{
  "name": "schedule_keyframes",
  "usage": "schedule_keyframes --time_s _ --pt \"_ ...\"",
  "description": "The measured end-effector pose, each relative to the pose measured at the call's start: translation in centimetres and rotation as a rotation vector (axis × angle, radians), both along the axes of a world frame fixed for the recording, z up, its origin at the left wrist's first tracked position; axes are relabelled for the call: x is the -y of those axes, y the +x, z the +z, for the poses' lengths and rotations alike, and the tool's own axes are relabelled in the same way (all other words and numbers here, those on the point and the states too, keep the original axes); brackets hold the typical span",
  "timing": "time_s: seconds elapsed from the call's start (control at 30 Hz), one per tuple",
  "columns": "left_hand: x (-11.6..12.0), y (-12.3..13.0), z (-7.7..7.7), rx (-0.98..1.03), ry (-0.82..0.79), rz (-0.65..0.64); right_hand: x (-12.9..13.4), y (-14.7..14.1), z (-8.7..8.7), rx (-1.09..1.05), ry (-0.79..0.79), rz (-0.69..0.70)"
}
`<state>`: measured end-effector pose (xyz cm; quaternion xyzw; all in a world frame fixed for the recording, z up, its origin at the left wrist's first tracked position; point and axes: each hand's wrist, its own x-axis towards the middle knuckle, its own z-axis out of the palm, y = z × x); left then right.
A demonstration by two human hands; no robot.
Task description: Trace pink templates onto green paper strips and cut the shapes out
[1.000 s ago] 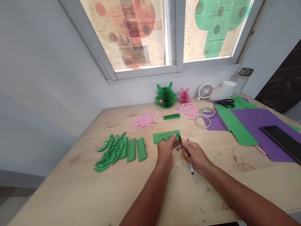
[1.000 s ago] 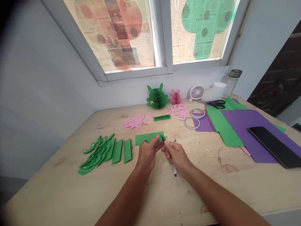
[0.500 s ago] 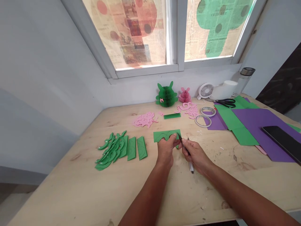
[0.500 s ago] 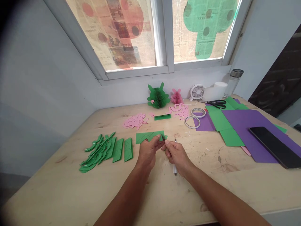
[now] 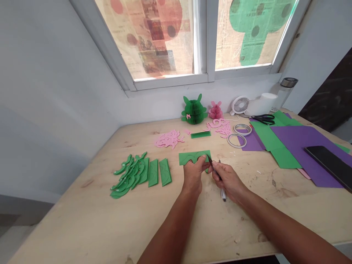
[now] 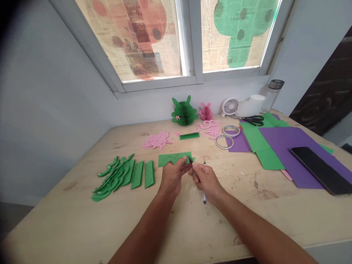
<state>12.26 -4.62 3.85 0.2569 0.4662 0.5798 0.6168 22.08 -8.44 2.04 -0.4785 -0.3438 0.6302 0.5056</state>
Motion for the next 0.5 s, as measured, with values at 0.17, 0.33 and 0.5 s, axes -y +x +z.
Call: schedule_keyframes --time_s 0.17,0.33,0.5 --pt "-0.05 -0.02 -0.05 0.001 0.008 -0.002 -0.06 0.06 -0.20 0.007 -0.006 -0.002" --pt "-0.05 -0.04 -0.05 -0.002 0.011 -0.002 -0.08 0.09 -0.34 0.022 0.009 -0.004" --pt "-0.06 -0.05 -0.01 -0.009 0.004 -0.003 -0.02 0.10 -0.16 0.031 0.002 -0.002"
